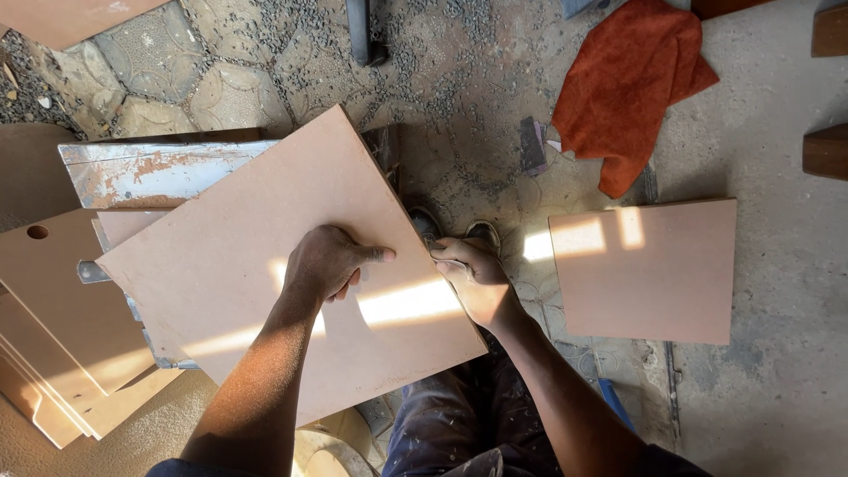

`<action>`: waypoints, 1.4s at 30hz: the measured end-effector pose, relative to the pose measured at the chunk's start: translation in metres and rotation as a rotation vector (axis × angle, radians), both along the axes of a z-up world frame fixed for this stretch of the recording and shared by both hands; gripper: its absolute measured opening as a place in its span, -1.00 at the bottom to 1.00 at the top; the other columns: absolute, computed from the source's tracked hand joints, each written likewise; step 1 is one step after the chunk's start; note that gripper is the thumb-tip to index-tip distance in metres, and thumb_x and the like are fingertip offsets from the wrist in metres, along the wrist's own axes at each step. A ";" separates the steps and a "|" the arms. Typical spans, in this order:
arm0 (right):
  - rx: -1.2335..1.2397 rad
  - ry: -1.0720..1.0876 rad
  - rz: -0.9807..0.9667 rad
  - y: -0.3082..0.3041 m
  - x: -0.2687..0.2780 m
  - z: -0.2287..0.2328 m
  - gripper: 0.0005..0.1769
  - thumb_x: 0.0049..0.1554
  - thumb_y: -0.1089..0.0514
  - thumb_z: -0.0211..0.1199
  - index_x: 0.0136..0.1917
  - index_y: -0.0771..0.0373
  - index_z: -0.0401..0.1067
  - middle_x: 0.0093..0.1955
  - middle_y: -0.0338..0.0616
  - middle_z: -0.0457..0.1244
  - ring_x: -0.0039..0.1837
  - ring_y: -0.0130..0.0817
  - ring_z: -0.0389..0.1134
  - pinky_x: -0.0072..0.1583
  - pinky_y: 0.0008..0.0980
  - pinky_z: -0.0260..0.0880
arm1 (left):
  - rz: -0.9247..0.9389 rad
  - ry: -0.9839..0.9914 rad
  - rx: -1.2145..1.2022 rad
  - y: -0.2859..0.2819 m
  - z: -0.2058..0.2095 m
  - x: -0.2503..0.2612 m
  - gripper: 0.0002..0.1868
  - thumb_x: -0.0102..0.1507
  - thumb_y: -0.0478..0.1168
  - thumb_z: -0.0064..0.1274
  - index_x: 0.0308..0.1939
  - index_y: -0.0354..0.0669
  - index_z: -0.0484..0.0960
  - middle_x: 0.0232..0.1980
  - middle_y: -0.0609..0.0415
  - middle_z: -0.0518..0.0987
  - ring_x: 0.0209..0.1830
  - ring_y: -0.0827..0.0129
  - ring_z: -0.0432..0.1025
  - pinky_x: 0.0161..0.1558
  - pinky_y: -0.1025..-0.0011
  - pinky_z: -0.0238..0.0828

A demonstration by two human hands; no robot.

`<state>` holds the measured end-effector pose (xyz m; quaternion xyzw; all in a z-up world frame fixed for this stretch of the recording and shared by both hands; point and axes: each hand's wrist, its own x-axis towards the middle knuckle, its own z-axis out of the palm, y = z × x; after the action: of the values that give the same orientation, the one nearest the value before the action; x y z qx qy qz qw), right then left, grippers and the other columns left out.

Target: The person sands the edges and surface of a rectangular wooden board using a sanding block. They hold the board with one hand and move the sanding block along the edges and face of the board repeatedly.

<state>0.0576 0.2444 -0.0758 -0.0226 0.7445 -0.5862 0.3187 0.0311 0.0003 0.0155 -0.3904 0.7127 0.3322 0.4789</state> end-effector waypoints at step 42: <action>-0.022 0.197 0.114 -0.010 -0.016 0.025 -0.82 0.17 0.34 0.19 0.02 0.23 0.55 0.06 0.01 0.36 0.18 -0.02 0.36 0.30 -0.15 0.29 | 0.104 0.001 0.014 0.003 0.022 -0.015 -0.27 0.05 0.34 0.34 -0.75 -0.27 0.52 -0.84 -0.06 0.35 -0.88 0.24 0.29 -0.69 0.41 0.20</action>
<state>0.0421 0.2342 -0.0509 -0.1260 0.7631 -0.5704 0.2765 0.0165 0.0037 0.0378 -0.4231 0.6894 0.3619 0.4633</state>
